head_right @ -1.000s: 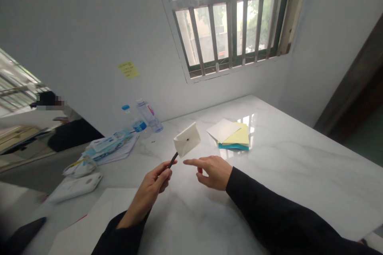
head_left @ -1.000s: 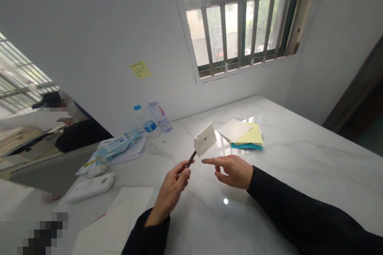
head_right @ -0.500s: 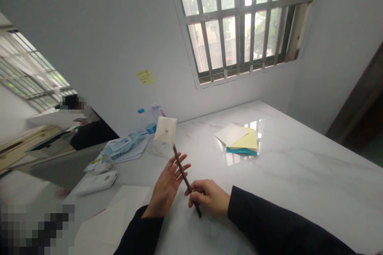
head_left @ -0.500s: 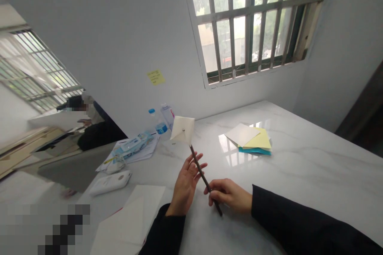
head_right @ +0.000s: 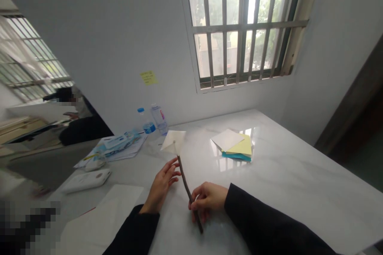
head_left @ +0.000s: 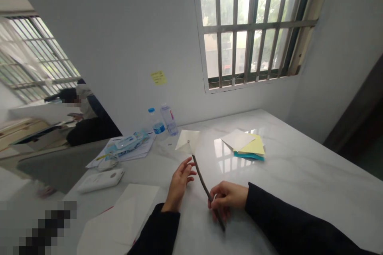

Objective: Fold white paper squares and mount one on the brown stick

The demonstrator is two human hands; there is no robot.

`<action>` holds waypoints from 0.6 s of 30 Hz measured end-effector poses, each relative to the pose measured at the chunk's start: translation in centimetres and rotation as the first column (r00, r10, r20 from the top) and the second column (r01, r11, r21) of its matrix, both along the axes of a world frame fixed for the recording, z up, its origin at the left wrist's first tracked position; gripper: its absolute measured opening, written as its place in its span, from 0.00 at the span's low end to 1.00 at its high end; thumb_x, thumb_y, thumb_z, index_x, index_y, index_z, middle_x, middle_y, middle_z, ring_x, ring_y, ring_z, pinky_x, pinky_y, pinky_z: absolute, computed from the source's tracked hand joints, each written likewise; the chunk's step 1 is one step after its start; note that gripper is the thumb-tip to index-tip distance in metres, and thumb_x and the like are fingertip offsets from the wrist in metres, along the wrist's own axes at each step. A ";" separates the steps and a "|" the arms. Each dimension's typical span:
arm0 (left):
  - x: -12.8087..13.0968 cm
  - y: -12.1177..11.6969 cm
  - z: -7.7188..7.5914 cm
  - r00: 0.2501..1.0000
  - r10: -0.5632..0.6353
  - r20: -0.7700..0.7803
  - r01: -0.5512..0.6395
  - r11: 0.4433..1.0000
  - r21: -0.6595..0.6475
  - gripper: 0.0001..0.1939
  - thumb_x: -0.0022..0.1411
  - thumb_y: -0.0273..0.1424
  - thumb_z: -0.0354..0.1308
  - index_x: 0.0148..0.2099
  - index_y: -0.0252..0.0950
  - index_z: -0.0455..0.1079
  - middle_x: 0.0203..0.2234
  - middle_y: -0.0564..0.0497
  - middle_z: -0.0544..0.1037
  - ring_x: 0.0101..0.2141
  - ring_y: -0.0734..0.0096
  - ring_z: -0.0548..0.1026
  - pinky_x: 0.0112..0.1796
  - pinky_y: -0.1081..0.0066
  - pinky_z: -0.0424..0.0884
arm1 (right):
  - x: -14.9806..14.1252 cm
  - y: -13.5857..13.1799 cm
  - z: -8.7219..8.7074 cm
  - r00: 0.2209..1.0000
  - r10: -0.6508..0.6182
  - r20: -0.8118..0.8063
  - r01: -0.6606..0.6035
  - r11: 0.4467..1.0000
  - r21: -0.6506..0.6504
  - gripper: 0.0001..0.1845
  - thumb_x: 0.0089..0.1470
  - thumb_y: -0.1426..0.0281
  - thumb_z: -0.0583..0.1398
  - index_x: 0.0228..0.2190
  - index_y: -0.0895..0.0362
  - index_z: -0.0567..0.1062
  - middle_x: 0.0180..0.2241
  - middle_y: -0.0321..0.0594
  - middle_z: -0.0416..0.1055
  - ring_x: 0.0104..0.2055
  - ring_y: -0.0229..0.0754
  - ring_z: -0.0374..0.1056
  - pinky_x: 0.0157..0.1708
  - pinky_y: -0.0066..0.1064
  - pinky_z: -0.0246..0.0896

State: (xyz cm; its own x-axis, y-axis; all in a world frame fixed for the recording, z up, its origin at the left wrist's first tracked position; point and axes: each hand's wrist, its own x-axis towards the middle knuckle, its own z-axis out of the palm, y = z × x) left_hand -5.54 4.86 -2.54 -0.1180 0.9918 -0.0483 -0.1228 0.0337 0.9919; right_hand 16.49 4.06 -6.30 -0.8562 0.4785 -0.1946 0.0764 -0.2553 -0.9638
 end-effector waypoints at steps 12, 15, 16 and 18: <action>1.4 -0.9 -0.7 0.990 -0.140 0.022 0.140 0.990 -0.010 0.27 0.53 0.44 0.70 0.51 0.32 0.78 0.39 0.43 0.80 0.31 0.70 0.76 0.35 0.69 0.73 | 0.7 1.6 -0.4 0.960 -0.281 -0.014 0.281 0.952 0.119 0.27 0.41 0.53 0.74 0.30 0.58 0.70 0.21 0.31 0.72 0.17 0.29 0.60 0.18 0.22 0.54; 2.6 -1.6 -0.9 0.978 -0.206 0.014 0.206 0.979 0.001 0.25 0.52 0.43 0.72 0.48 0.31 0.79 0.35 0.44 0.81 0.29 0.70 0.75 0.34 0.70 0.72 | 0.6 1.1 -0.7 0.961 -0.276 -0.013 0.274 0.951 0.144 0.26 0.39 0.57 0.76 0.29 0.58 0.70 0.20 0.30 0.71 0.19 0.31 0.62 0.19 0.22 0.55; 2.8 -1.8 -0.9 0.976 -0.218 0.010 0.218 0.976 0.007 0.24 0.52 0.43 0.72 0.46 0.31 0.79 0.34 0.44 0.81 0.29 0.70 0.75 0.34 0.70 0.72 | 0.5 1.0 -0.7 0.962 -0.272 -0.005 0.270 0.950 0.160 0.25 0.40 0.57 0.76 0.28 0.58 0.69 0.20 0.29 0.70 0.19 0.31 0.62 0.18 0.22 0.55; 2.9 -1.9 -0.8 0.974 -0.225 0.003 0.225 0.974 0.020 0.22 0.53 0.43 0.72 0.44 0.32 0.79 0.34 0.44 0.82 0.30 0.69 0.76 0.35 0.69 0.72 | 0.5 0.7 -0.6 0.955 -0.296 0.017 0.284 0.930 0.232 0.23 0.42 0.58 0.75 0.29 0.58 0.71 0.21 0.30 0.70 0.20 0.33 0.64 0.19 0.23 0.56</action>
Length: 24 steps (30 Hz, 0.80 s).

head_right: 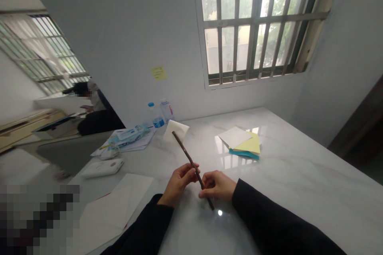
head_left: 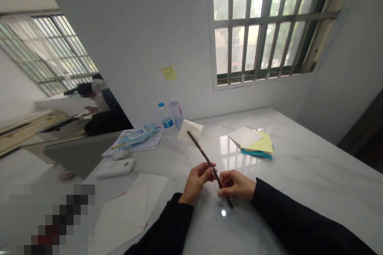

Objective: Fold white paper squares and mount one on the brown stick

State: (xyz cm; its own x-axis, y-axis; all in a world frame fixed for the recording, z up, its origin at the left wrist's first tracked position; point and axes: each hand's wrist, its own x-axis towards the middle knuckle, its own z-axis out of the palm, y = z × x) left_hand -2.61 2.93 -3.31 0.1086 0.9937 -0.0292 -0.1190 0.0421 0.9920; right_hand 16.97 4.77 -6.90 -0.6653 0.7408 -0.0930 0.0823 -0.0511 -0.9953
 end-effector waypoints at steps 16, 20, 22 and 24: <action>-0.2 0.3 -0.4 0.997 0.070 0.025 -0.070 0.997 -0.024 0.34 0.59 0.50 0.66 0.58 0.32 0.72 0.38 0.42 0.81 0.30 0.67 0.77 0.36 0.66 0.73 | -0.5 -2.4 2.0 0.995 -0.049 0.088 0.024 0.963 0.268 0.10 0.55 0.67 0.65 0.38 0.57 0.75 0.28 0.39 0.81 0.27 0.40 0.75 0.29 0.28 0.68; -0.5 0.4 0.1 0.997 0.072 0.029 -0.071 0.997 -0.030 0.35 0.59 0.53 0.63 0.59 0.34 0.72 0.37 0.45 0.80 0.30 0.70 0.74 0.36 0.69 0.71 | 0.0 -2.1 1.9 0.976 0.198 0.093 -0.209 0.971 0.115 0.18 0.47 0.59 0.72 0.31 0.58 0.76 0.26 0.38 0.78 0.27 0.40 0.74 0.29 0.28 0.68; -0.4 0.3 0.2 0.999 0.035 0.014 -0.035 0.999 -0.039 0.33 0.59 0.54 0.63 0.55 0.33 0.75 0.31 0.48 0.78 0.26 0.73 0.71 0.30 0.73 0.66 | -0.2 -2.0 1.7 0.976 0.208 0.064 -0.212 0.976 0.048 0.20 0.47 0.56 0.72 0.32 0.59 0.77 0.26 0.37 0.77 0.25 0.38 0.72 0.27 0.27 0.66; -0.2 0.1 0.3 0.999 -0.037 -0.009 0.036 0.998 -0.057 0.32 0.60 0.55 0.61 0.52 0.31 0.76 0.26 0.51 0.75 0.22 0.76 0.66 0.25 0.75 0.59 | -0.4 -1.8 1.3 0.993 0.114 0.043 -0.116 0.993 0.035 0.19 0.53 0.55 0.68 0.35 0.59 0.77 0.25 0.36 0.76 0.22 0.34 0.67 0.23 0.25 0.62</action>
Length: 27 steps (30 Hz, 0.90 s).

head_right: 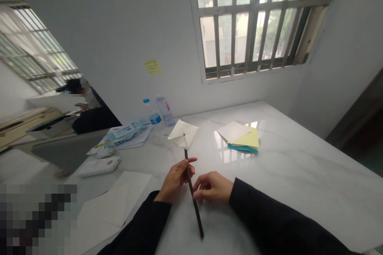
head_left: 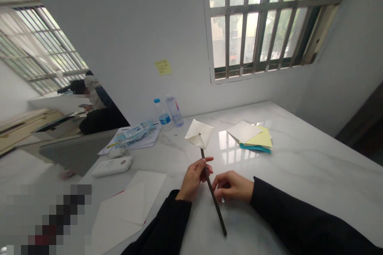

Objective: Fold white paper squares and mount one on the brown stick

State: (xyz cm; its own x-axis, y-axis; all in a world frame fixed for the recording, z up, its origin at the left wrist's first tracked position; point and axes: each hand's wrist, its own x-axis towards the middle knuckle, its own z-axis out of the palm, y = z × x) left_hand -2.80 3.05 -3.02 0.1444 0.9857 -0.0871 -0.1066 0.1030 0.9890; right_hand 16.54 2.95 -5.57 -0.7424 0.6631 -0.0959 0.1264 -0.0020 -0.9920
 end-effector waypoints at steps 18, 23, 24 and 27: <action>-4.3 0.6 3.3 0.892 -0.320 -0.318 0.310 0.947 -0.085 0.31 0.68 0.53 0.53 0.56 0.30 0.73 0.19 0.59 0.59 0.20 0.75 0.55 0.22 0.74 0.54 | 4.6 5.9 -0.9 0.945 -0.308 -0.107 0.309 0.951 -0.010 0.38 0.42 0.57 0.73 0.53 0.54 0.69 0.48 0.43 0.71 0.29 0.34 0.67 0.19 0.22 0.59; -3.9 0.3 3.2 0.894 -0.344 -0.288 0.307 0.937 -0.166 0.30 0.65 0.54 0.56 0.52 0.32 0.74 0.20 0.60 0.57 0.20 0.76 0.53 0.22 0.74 0.48 | 4.8 6.1 0.0 0.849 -0.472 -0.238 0.453 0.881 -0.135 0.36 0.43 0.53 0.73 0.50 0.55 0.72 0.48 0.45 0.73 0.39 0.40 0.71 0.31 0.27 0.66; -3.7 0.3 3.2 0.892 -0.351 -0.284 0.314 0.934 -0.171 0.30 0.64 0.54 0.57 0.51 0.32 0.74 0.20 0.60 0.57 0.21 0.76 0.53 0.22 0.74 0.48 | 4.9 6.0 0.1 0.834 -0.486 -0.261 0.458 0.874 -0.164 0.34 0.44 0.53 0.72 0.49 0.55 0.73 0.47 0.44 0.74 0.40 0.41 0.72 0.34 0.28 0.67; -3.1 -0.1 3.2 0.859 -0.429 -0.278 0.385 0.901 -0.200 0.28 0.64 0.54 0.57 0.50 0.34 0.74 0.21 0.59 0.57 0.21 0.76 0.54 0.23 0.74 0.50 | 4.8 5.7 0.5 0.801 -0.511 -0.311 0.460 0.859 -0.226 0.31 0.43 0.53 0.73 0.45 0.57 0.76 0.39 0.40 0.76 0.38 0.42 0.72 0.36 0.30 0.66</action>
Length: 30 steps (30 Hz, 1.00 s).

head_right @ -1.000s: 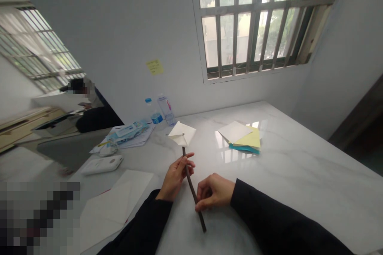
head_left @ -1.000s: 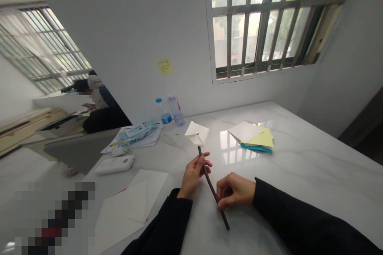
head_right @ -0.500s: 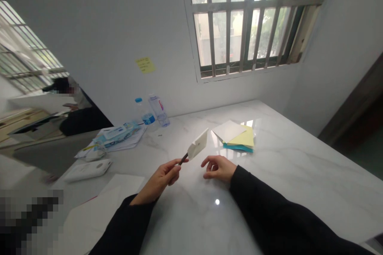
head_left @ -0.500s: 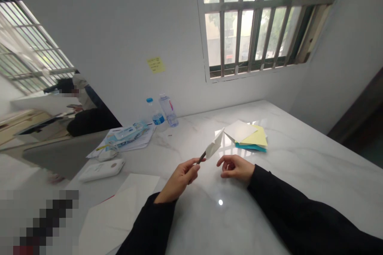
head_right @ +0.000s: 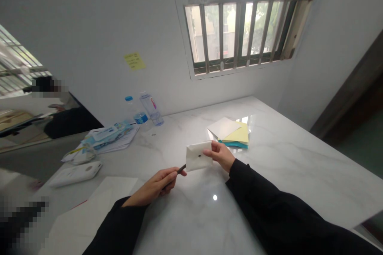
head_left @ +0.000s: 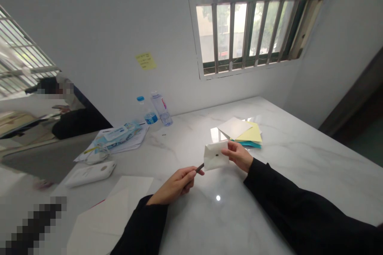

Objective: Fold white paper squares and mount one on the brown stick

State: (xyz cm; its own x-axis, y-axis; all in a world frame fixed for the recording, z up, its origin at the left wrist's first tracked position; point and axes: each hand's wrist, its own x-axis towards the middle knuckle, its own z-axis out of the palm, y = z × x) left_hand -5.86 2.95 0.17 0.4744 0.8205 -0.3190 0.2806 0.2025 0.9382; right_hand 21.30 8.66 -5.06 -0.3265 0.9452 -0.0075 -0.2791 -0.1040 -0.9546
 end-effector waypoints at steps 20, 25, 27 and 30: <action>2.3 -0.5 -0.6 0.968 0.080 -0.239 0.016 0.927 0.375 0.18 0.70 0.45 0.52 0.36 0.39 0.74 0.19 0.56 0.63 0.23 0.69 0.62 0.27 0.72 0.56 | -0.6 0.1 -1.1 0.996 -0.079 0.038 0.081 0.995 -0.054 0.27 0.35 0.60 0.77 0.37 0.60 0.81 0.36 0.42 0.81 0.35 0.44 0.75 0.38 0.35 0.70; 2.8 -0.7 -0.9 0.938 0.187 -0.291 -0.013 0.860 0.510 0.13 0.70 0.40 0.52 0.43 0.44 0.77 0.28 0.52 0.78 0.32 0.60 0.75 0.35 0.70 0.61 | -0.5 0.2 -1.5 0.996 -0.072 0.057 0.078 0.991 -0.112 0.28 0.35 0.60 0.77 0.38 0.60 0.81 0.36 0.43 0.81 0.34 0.44 0.75 0.31 0.31 0.69; 3.0 -0.8 -1.3 0.926 0.221 -0.305 -0.019 0.836 0.549 0.13 0.70 0.38 0.54 0.50 0.46 0.78 0.30 0.51 0.80 0.33 0.58 0.77 0.36 0.70 0.62 | -0.5 0.2 -1.6 0.996 -0.069 0.051 0.075 0.990 -0.122 0.28 0.34 0.61 0.77 0.38 0.60 0.82 0.37 0.44 0.81 0.34 0.44 0.75 0.32 0.31 0.69; 3.3 -0.9 -2.1 0.912 0.269 -0.310 -0.022 0.786 0.618 0.16 0.68 0.35 0.55 0.56 0.47 0.77 0.44 0.49 0.83 0.43 0.54 0.79 0.43 0.68 0.66 | -0.5 0.1 -1.7 0.997 -0.066 0.039 0.071 0.989 -0.133 0.28 0.35 0.61 0.77 0.38 0.60 0.82 0.37 0.45 0.81 0.35 0.45 0.76 0.34 0.33 0.70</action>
